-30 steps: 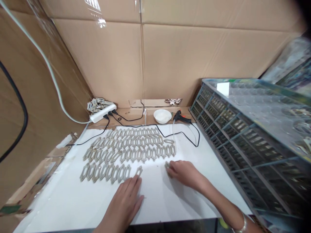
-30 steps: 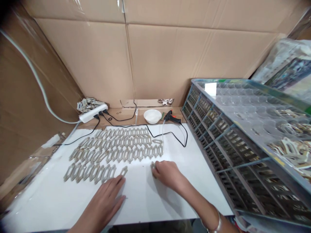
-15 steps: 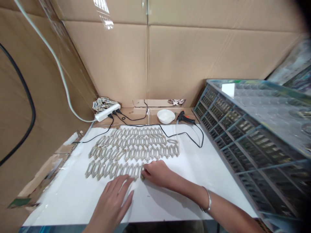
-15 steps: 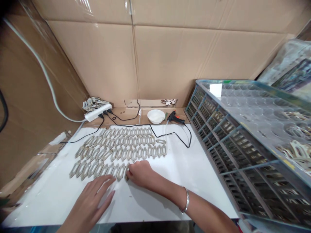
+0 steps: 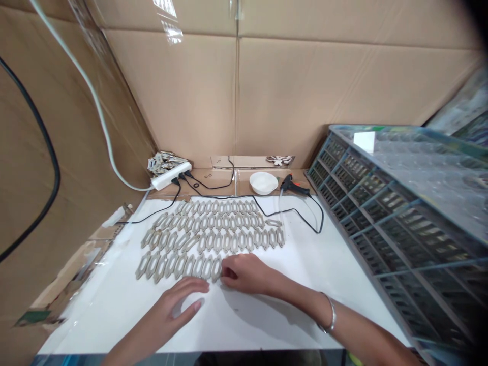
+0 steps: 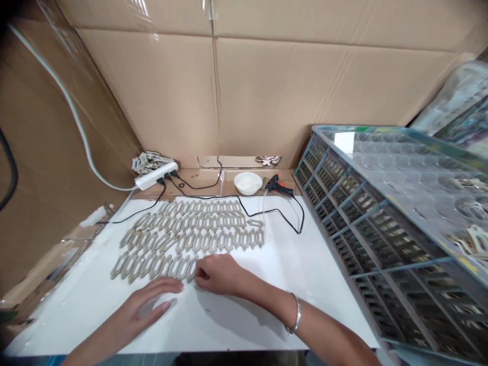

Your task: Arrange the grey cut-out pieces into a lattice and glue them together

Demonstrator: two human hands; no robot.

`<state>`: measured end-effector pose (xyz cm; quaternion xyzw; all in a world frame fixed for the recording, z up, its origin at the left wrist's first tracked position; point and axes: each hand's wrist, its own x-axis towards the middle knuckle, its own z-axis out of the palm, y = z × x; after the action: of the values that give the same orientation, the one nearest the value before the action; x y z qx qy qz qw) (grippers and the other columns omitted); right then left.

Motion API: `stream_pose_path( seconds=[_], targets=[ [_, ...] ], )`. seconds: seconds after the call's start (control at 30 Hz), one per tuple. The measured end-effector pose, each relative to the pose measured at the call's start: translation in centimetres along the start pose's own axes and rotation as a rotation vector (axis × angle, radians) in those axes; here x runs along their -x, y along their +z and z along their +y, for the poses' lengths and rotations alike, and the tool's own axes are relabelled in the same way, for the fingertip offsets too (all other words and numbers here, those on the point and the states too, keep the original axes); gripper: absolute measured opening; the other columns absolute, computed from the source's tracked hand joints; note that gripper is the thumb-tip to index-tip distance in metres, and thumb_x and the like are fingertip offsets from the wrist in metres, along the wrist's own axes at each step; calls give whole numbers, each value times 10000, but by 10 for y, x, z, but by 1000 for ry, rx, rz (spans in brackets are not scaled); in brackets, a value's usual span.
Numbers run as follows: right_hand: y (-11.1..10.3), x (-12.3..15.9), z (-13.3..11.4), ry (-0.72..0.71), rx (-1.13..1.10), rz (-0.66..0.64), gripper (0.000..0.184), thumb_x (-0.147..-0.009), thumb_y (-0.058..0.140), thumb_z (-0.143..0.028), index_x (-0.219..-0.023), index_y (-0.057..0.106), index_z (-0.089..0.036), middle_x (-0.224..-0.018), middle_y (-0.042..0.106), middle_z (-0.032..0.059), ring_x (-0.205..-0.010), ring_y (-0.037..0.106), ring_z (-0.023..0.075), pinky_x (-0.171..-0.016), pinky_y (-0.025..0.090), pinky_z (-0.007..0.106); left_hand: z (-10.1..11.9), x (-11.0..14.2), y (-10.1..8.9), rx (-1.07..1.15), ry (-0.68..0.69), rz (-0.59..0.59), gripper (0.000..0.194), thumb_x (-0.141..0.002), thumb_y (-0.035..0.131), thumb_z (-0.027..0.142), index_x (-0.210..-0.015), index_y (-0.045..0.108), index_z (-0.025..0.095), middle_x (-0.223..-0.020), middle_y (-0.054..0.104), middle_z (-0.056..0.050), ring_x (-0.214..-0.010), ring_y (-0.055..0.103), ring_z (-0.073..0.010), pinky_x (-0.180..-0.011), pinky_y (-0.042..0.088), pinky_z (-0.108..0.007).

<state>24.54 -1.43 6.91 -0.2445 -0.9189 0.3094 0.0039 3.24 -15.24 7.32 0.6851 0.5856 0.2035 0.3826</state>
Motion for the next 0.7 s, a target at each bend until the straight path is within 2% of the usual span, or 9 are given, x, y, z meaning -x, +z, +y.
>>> stream_pose_path(
  seconds=[0.13,0.27,0.47,0.7],
  targets=[
    [1,0,2,-8,15,54,162,-817,619,-350,-807,583,-193,-835,655,-17,-723,550,114,-579,257,225,3,-3,-3,-43,81,54,322,-972,487,329,-1260,622,281,-1279,628,-65,-1189,580,-213,-1013,493,-338],
    [4,-2,-2,-18,86,43,191,-807,639,-378,-832,582,-198,-882,653,-8,-757,568,126,-556,235,244,0,-6,-2,-93,146,39,349,-971,491,296,-1304,594,300,-1279,634,-55,-1187,589,-196,-999,505,-316],
    [7,-5,-5,25,240,81,149,-881,547,-334,-874,591,-192,-905,652,24,-783,582,145,-538,199,277,-2,-10,-1,-124,160,46,341,-965,503,296,-1292,601,300,-1279,635,-46,-1204,579,-193,-1006,501,-316],
    [7,-1,-6,-9,239,66,197,-888,560,-373,-900,610,-183,-935,657,37,-784,575,145,-541,212,265,-1,-13,-3,-82,141,11,298,-980,467,314,-1225,633,279,-1278,627,-47,-1194,581,-181,-1011,491,-303]
  ],
)
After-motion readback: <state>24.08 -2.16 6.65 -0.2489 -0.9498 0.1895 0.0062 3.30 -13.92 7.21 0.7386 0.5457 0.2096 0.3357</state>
